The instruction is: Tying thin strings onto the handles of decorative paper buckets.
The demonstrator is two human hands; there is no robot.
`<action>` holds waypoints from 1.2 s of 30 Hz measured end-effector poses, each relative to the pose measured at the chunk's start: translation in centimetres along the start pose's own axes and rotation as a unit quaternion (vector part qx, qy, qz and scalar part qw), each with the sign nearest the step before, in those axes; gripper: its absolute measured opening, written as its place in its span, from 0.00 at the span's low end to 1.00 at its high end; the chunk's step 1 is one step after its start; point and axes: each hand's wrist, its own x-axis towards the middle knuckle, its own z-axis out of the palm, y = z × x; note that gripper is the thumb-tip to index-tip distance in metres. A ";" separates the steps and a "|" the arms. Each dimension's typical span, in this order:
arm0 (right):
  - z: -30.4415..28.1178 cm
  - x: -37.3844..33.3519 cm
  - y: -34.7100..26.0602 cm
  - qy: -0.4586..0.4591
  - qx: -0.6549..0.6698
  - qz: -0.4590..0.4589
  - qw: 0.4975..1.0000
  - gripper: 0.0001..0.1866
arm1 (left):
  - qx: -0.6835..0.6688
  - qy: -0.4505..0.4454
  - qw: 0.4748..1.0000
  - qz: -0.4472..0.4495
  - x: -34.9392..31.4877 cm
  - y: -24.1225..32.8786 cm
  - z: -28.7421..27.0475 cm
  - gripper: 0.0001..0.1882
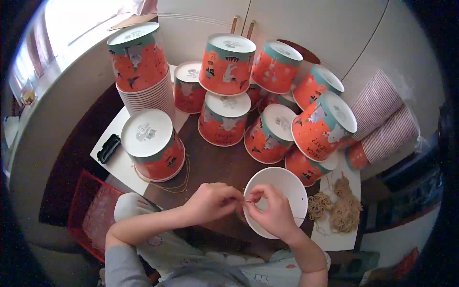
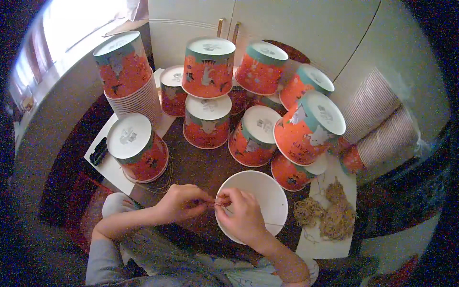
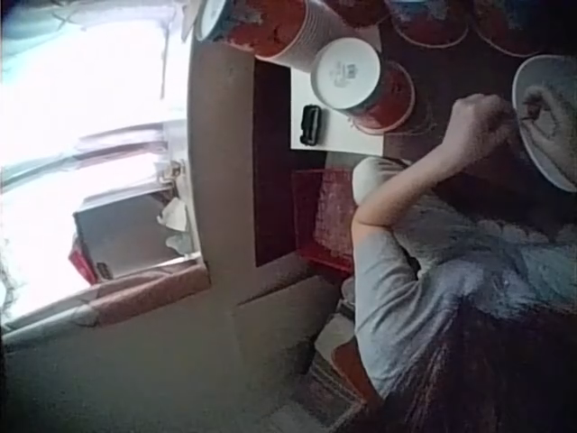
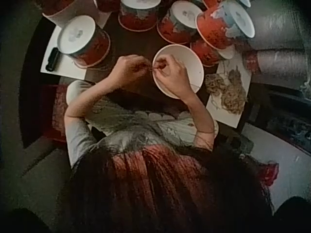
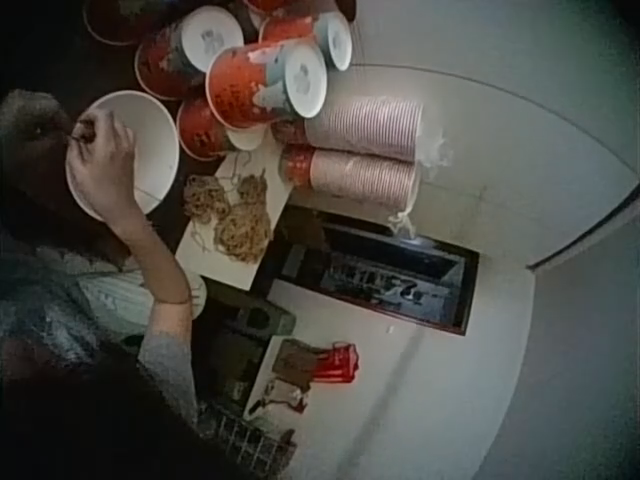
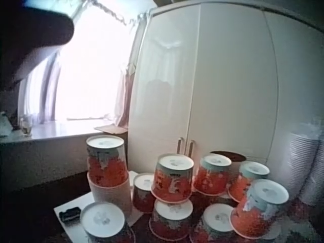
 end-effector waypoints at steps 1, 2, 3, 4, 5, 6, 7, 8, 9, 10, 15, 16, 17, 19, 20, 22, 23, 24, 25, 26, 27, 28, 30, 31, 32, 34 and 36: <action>0.0 0.0 0.0 0.000 0.000 0.000 1.000 0.13 | 0.000 0.000 1.000 0.000 0.1 0.1 -0.1 0.07; 0.0 0.0 0.0 0.001 0.008 0.005 1.000 0.13 | -0.014 -0.013 1.000 -0.012 0.1 0.2 -0.2 0.07; 0.0 0.0 0.0 0.001 0.015 0.009 1.000 0.13 | -0.027 -0.025 0.999 -0.024 0.2 0.4 -0.3 0.07; 0.0 0.0 0.0 0.001 0.015 0.010 1.000 0.13 | -0.028 -0.026 0.999 -0.023 0.2 0.5 -0.4 0.07; 0.0 0.0 0.1 0.004 0.019 0.012 1.000 0.13 | -0.065 -0.031 0.996 -0.054 0.2 0.6 -0.4 0.08; 0.0 0.0 0.1 0.007 0.023 0.013 1.000 0.13 | -0.102 -0.036 0.991 -0.084 0.2 0.6 -0.3 0.08; 0.1 0.0 0.1 0.007 0.024 0.012 1.000 0.13 | -0.101 -0.036 0.991 -0.085 0.1 0.5 -0.3 0.08; 0.1 0.0 0.1 0.007 0.025 0.012 1.000 0.13 | -0.100 -0.039 0.990 -0.094 0.1 0.4 -0.2 0.08; 0.1 0.0 0.0 0.007 0.026 0.012 1.000 0.13 | -0.100 -0.043 0.989 -0.102 0.1 0.3 -0.1 0.08; 0.1 0.0 0.0 0.007 0.026 0.012 1.000 0.13 | -0.100 -0.042 0.989 -0.102 0.1 0.3 0.0 0.08; 0.1 0.0 0.0 0.004 -0.004 -0.007 1.000 0.13 | -0.132 -0.042 0.980 -0.142 0.0 0.0 0.3 0.07; 0.1 0.0 0.1 0.004 -0.004 -0.007 1.000 0.13 | -0.132 -0.042 0.980 -0.141 -0.1 -0.3 0.6 0.07; 0.2 0.0 0.1 0.007 -0.016 -0.017 1.000 0.12 | -0.158 -0.043 0.973 -0.165 -0.4 -0.6 0.9 0.07; 0.2 0.0 0.2 0.009 -0.029 -0.027 0.999 0.12 | -0.184 -0.044 0.964 -0.189 -0.5 -0.7 1.1 0.07; 0.2 0.0 0.2 0.013 -0.040 -0.035 0.999 0.12 | -0.280 -0.073 0.926 -0.241 -0.3 -0.4 0.9 0.07; 0.3 0.0 0.2 0.017 -0.052 -0.043 0.998 0.12 | -0.374 -0.101 0.875 -0.290 -0.1 -0.2 0.7 0.07; 0.3 -0.1 0.1 0.017 -0.039 -0.037 0.998 0.11 | -0.412 -0.129 0.844 -0.320 0.0 -0.2 0.5 0.08; 0.3 -0.1 0.1 0.018 -0.027 -0.031 0.999 0.10 | -0.448 -0.156 0.809 -0.348 0.0 -0.2 0.5 0.09; 0.3 -0.1 0.0 0.018 -0.027 -0.031 0.999 0.10 | -0.448 -0.156 0.809 -0.347 0.0 -0.2 0.4 0.09; 0.2 -0.1 0.0 0.014 -0.029 -0.036 0.999 0.09 | -0.476 -0.170 0.777 -0.376 0.0 -0.3 0.4 0.09; 0.2 -0.1 0.0 0.011 -0.030 -0.042 0.999 0.08 | -0.502 -0.185 0.743 -0.403 0.0 -0.5 0.4 0.09; 0.1 -0.1 0.0 0.010 -0.030 -0.043 0.999 0.08 | -0.502 -0.183 0.743 -0.403 -0.1 -0.6 0.4 0.09; -0.3 -0.1 0.0 -0.011 0.023 -0.041 0.999 0.08 | -0.535 -0.182 0.725 -0.393 -0.3 -1.0 0.4 0.07; -0.5 -0.2 0.0 -0.011 0.022 -0.041 0.999 0.08 | -0.536 -0.182 0.725 -0.392 -0.3 -1.1 0.5 0.07; -0.6 -0.3 0.1 -0.027 0.075 -0.013 0.997 0.08 | -0.537 -0.177 0.725 -0.393 -0.3 -1.1 0.6 0.07; -0.8 -0.3 -0.1 -0.044 0.127 0.016 0.991 0.08 | -0.539 -0.172 0.724 -0.395 -0.3 -1.1 0.6 0.06; -0.9 -0.3 -0.5 -0.062 0.120 0.022 0.991 0.09 | -0.544 -0.170 0.721 -0.394 -0.3 -1.1 0.5 0.06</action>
